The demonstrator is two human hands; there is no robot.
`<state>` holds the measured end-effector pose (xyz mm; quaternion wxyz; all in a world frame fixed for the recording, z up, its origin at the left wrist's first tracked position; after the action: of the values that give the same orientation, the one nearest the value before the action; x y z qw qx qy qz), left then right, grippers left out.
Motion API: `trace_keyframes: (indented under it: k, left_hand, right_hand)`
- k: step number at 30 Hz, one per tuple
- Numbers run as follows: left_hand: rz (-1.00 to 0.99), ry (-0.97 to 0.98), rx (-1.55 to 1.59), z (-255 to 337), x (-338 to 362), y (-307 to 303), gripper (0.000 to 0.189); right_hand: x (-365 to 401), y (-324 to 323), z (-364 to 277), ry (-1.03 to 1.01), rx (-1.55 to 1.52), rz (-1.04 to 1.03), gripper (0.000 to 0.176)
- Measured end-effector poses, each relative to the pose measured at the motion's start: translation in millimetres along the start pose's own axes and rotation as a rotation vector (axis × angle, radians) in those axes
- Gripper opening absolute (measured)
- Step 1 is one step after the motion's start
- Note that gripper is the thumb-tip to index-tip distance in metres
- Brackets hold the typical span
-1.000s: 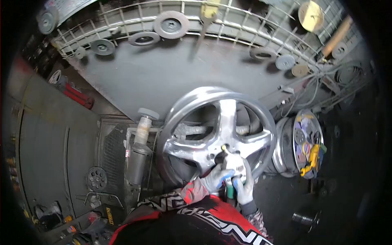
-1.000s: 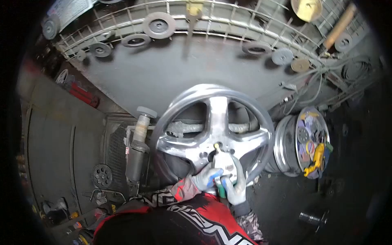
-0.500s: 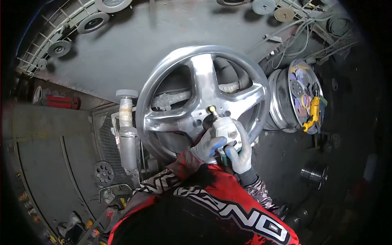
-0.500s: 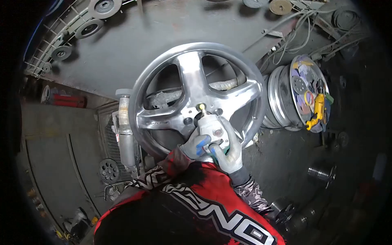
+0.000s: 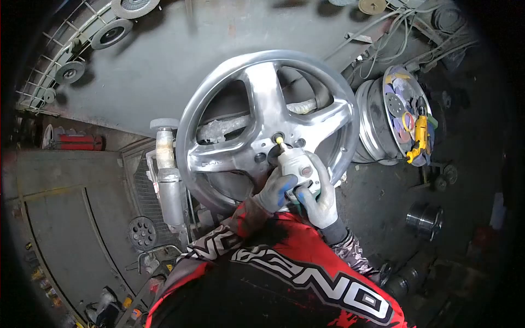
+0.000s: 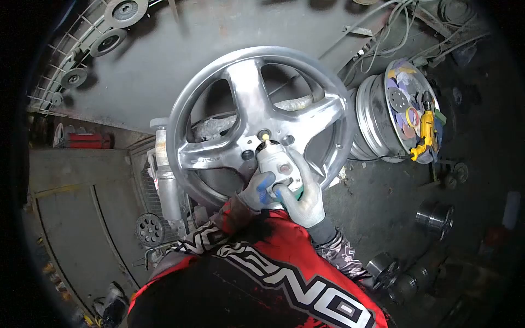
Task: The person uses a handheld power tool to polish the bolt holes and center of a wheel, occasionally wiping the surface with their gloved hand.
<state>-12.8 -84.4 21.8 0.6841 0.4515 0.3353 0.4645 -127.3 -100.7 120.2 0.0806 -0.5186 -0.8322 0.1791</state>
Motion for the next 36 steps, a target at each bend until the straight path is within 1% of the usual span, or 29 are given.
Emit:
trace_keyframes:
  k: [1, 3, 4, 5, 7, 9, 11, 12, 13, 15, 17, 18, 20, 21, 23, 24, 25, 28, 31, 32, 33, 35, 36]
  left_hand:
    - [0.001, 0.0, -0.001, 1, 1, 0, 0.052]
    - [0.032, 0.004, 0.039, 5, 0, 0, 0.059]
    - [0.148, -0.052, -0.194, 4, 1, -10, 0.058]
    - [0.146, -0.041, -0.188, 3, -2, -11, 0.058]
    - [0.054, -0.046, -0.098, 4, -11, -6, 0.059]
    - [0.053, -0.037, -0.118, 0, -7, -3, 0.058]
    - [0.016, 0.065, 0.027, 1, -4, 5, 0.05]
    - [0.074, -0.003, -0.012, 7, -4, 9, 0.049]
    - [0.134, 0.0, -0.014, 10, -6, 10, 0.044]
    - [0.116, 0.033, -0.161, 6, -10, -4, 0.038]
    - [0.135, -0.022, -0.205, 7, -7, 11, 0.043]
    - [0.123, -0.004, -0.193, 9, -4, 17, 0.042]
    - [0.125, 0.009, -0.136, 6, -4, 15, 0.04]
    - [0.144, -0.025, -0.117, 9, -6, 17, 0.04]
    - [0.166, -0.046, -0.132, 15, -12, 21, 0.04]
    - [0.15, -0.029, -0.133, 15, -10, 24, 0.04]
    - [0.144, -0.018, -0.208, 13, -10, 23, 0.041]
    - [0.162, -0.005, -0.277, 7, -11, 21, 0.042]
    - [0.11, -0.019, -0.253, 15, -13, 17, 0.042]
    - [0.077, -0.007, -0.24, 10, -13, 9, 0.041]
    - [0.051, -0.044, -0.295, 11, -13, 6, 0.042]
    - [0.016, -0.03, -0.141, 4, -10, 3, 0.045]
    - [0.057, -0.038, -0.059, 5, -8, 5, 0.048]
  right_hand:
    - [-1, 1, 1, 0.0, -0.001, 0.0, 0.068]
    - [-6, 1, 2, -0.008, -0.003, -0.027, 0.068]
    - [-7, 0, -3, 0.031, -0.045, -0.028, 0.068]
    - [-8, 0, -3, 0.027, -0.037, -0.036, 0.068]
    - [-7, 1, 1, 0.044, -0.186, 0.029, 0.068]
    - [-1, -1, 9, 0.04, -0.132, 0.008, 0.068]
    - [1, 1, 16, 0.032, -0.097, 0.001, 0.069]
    - [0, 3, 16, 0.072, -0.126, 0.005, 0.069]
    - [-1, 6, 18, 0.143, -0.155, 0.035, 0.066]
    - [-6, 7, 18, 0.108, -0.19, 0.039, 0.065]
    - [1, 5, 19, 0.092, -0.205, 0.021, 0.064]
    - [1, 5, 21, 0.073, -0.228, -0.016, 0.064]
    - [3, 4, 30, 0.108, -0.242, 0.011, 0.065]
    - [4, 3, 34, 0.131, -0.242, 0.036, 0.065]
    - [3, 0, 41, 0.138, -0.209, 0.031, 0.077]
    - [2, -1, 42, 0.13, -0.213, 0.025, 0.077]
    - [2, -4, 44, 0.123, -0.208, 0.027, 0.078]
    - [2, -8, 48, 0.107, -0.196, 0.035, 0.081]
    - [0, 1, 36, 0.085, -0.233, 0.052, 0.086]
    - [1, 1, 29, 0.055, -0.193, 0.045, 0.074]
    - [2, 2, 23, 0.029, -0.147, 0.04, 0.065]
    - [5, 6, 17, 0.098, -0.178, 0.048, 0.065]
    - [2, 5, 17, 0.048, -0.074, 0.004, 0.066]
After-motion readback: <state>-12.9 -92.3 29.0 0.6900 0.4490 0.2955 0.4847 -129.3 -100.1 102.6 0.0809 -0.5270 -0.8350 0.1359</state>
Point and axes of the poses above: each hand's wrist, its own x-axis away from the middle knuckle, its own y-axis out of the palm, z = x × y, the point moved 3 cm from there along -x, towards the middle knuckle, and after that the axes turned 5 degrees about -z, right-handed, at the moved point
